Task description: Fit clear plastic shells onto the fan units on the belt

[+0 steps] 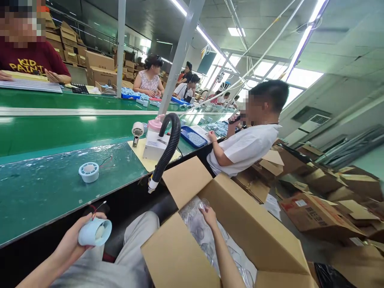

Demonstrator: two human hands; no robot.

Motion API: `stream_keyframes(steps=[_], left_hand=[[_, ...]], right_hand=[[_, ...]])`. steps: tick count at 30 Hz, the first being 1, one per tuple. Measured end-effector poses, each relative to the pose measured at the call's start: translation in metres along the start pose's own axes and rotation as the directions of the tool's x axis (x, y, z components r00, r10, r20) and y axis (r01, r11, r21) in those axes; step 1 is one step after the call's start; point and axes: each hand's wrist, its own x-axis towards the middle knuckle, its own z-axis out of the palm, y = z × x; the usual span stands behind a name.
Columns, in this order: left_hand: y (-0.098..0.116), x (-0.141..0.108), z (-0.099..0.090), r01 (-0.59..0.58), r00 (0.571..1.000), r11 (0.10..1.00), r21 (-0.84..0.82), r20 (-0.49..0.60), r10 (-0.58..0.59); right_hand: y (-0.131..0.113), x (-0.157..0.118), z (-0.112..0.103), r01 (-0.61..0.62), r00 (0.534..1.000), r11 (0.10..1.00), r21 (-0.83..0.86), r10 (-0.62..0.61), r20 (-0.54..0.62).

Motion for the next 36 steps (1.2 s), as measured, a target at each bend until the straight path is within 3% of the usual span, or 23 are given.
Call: stream_keyframes(steps=[3, 6, 7, 9, 11, 12, 14, 16, 18, 21, 24, 27, 32, 34, 36], left_hand=[[0.001, 0.005, 0.006, 0.007, 0.996, 0.993, 0.117, 0.085, -0.017], [-0.002, 0.013, 0.018, 0.094, 0.963, 0.946, 0.310, 0.211, -0.165], [-0.003, 0.015, 0.023, 0.105, 0.941, 0.914, 0.391, 0.258, -0.219], [-0.002, 0.016, 0.034, 0.063, 0.894, 0.828, 0.557, 0.337, -0.295], [0.004, 0.014, 0.042, -0.140, 0.847, 0.699, 0.702, 0.450, -0.282], [0.008, 0.012, 0.044, -0.269, 0.817, 0.622, 0.735, 0.517, -0.257], [0.017, 0.007, 0.043, -0.473, 0.760, 0.499, 0.726, 0.623, -0.186], [0.025, 0.002, 0.038, -0.538, 0.754, 0.454, 0.710, 0.647, -0.118], [0.030, -0.001, 0.029, -0.585, 0.757, 0.395, 0.708, 0.652, -0.046], [0.031, -0.003, 0.018, -0.698, 0.701, 0.276, 0.661, 0.710, 0.072], [0.028, -0.002, 0.011, -0.747, 0.656, 0.295, 0.596, 0.735, 0.175], [0.026, -0.001, 0.008, -0.759, 0.642, 0.321, 0.567, 0.734, 0.222], [0.025, 0.000, 0.003, -0.770, 0.617, 0.346, 0.537, 0.765, 0.185], [0.026, 0.000, 0.001, -0.780, 0.605, 0.330, 0.532, 0.776, 0.178], [0.027, 0.000, -0.001, -0.766, 0.629, 0.312, 0.562, 0.755, 0.185]], right_hand=[[-0.016, -0.023, -0.011, 0.047, 0.996, 0.994, 0.102, -0.054, 0.066], [-0.050, -0.076, 0.002, 0.179, 0.960, 0.962, 0.207, -0.217, 0.178], [-0.066, -0.097, 0.012, 0.260, 0.925, 0.939, 0.227, -0.309, 0.219], [-0.101, -0.134, 0.038, 0.547, 0.759, 0.821, 0.164, -0.569, 0.315], [-0.133, -0.158, 0.064, 0.742, 0.621, 0.670, 0.024, -0.700, 0.352], [-0.145, -0.164, 0.076, 0.778, 0.600, 0.626, -0.048, -0.719, 0.349], [-0.162, -0.167, 0.092, 0.782, 0.610, 0.611, -0.121, -0.711, 0.350], [-0.170, -0.163, 0.100, 0.751, 0.626, 0.656, -0.074, -0.673, 0.393], [-0.173, -0.159, 0.104, 0.697, 0.610, 0.713, 0.071, -0.643, 0.464], [-0.176, -0.159, 0.105, 0.531, 0.594, 0.778, 0.336, -0.624, 0.507], [-0.181, -0.166, 0.105, 0.387, 0.669, 0.802, 0.455, -0.584, 0.460], [-0.184, -0.172, 0.107, 0.356, 0.739, 0.816, 0.455, -0.544, 0.397], [-0.181, -0.174, 0.107, 0.356, 0.736, 0.776, 0.521, -0.576, 0.356], [-0.178, -0.175, 0.104, 0.439, 0.715, 0.756, 0.486, -0.622, 0.321], [-0.175, -0.179, 0.099, 0.540, 0.679, 0.734, 0.411, -0.669, 0.302]])
